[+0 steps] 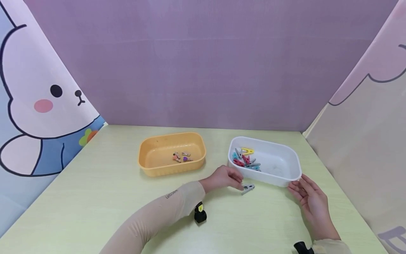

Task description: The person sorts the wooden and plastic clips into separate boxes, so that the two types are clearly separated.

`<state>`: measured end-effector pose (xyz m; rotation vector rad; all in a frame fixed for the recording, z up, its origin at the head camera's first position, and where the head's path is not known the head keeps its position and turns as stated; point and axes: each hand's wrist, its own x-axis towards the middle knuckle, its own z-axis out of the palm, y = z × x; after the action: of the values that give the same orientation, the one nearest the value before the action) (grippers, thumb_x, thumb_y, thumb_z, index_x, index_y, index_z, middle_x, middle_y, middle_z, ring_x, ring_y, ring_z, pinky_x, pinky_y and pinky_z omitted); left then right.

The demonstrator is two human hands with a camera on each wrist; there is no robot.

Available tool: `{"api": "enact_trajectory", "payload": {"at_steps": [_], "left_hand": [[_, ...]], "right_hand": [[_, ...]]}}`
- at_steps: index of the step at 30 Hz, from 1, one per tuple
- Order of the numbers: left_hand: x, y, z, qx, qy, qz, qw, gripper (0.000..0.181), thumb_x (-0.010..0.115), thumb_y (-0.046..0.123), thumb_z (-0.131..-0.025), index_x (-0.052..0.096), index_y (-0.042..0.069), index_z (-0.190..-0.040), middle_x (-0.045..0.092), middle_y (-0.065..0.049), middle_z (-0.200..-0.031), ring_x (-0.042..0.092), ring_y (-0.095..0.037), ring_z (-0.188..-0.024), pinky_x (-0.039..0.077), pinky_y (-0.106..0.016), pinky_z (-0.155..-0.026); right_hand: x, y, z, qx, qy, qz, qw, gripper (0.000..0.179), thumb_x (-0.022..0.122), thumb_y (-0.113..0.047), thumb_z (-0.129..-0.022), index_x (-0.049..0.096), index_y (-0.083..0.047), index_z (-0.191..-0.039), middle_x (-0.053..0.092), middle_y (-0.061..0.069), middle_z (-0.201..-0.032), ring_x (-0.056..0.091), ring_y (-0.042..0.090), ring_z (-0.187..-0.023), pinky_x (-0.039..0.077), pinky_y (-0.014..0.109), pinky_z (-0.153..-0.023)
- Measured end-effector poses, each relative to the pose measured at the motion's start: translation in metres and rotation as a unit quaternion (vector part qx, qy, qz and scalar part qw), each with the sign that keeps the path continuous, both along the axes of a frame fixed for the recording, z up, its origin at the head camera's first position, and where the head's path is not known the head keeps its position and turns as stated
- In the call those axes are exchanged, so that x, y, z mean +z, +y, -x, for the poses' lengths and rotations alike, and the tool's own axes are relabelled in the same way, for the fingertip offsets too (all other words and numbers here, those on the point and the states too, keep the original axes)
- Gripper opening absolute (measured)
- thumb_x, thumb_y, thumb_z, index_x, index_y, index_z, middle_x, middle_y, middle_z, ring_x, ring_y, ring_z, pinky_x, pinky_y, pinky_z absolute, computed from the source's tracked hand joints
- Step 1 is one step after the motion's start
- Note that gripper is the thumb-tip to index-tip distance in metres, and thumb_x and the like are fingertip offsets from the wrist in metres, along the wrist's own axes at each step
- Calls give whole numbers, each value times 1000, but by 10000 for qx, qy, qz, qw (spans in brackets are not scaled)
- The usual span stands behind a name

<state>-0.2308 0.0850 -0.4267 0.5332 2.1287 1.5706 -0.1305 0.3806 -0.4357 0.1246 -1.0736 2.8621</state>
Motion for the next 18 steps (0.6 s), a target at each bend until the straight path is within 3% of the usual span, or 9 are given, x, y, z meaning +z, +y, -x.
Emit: {"api": "enact_trajectory", "payload": {"at_steps": [10, 18], "left_hand": [[4, 9, -4, -329, 235, 632, 9972, 34, 90, 6, -72, 76, 7, -102, 71, 8, -86, 64, -2, -78, 53, -15, -75], [5, 16, -6, -278, 586, 1159, 9911, 31, 92, 7, -68, 77, 9, -95, 69, 9, -80, 60, -3, -75, 51, -15, -72]], "right_hand": [[0, 1, 0, 30, -27, 92, 9999, 32, 37, 6, -105, 67, 2, -114, 68, 25, -96, 71, 33, -91, 58, 43, -87], [0, 1, 0, 28, -76, 81, 9999, 31, 38, 5, -105, 67, 2, -114, 68, 25, -96, 71, 33, -92, 58, 42, -87]]}}
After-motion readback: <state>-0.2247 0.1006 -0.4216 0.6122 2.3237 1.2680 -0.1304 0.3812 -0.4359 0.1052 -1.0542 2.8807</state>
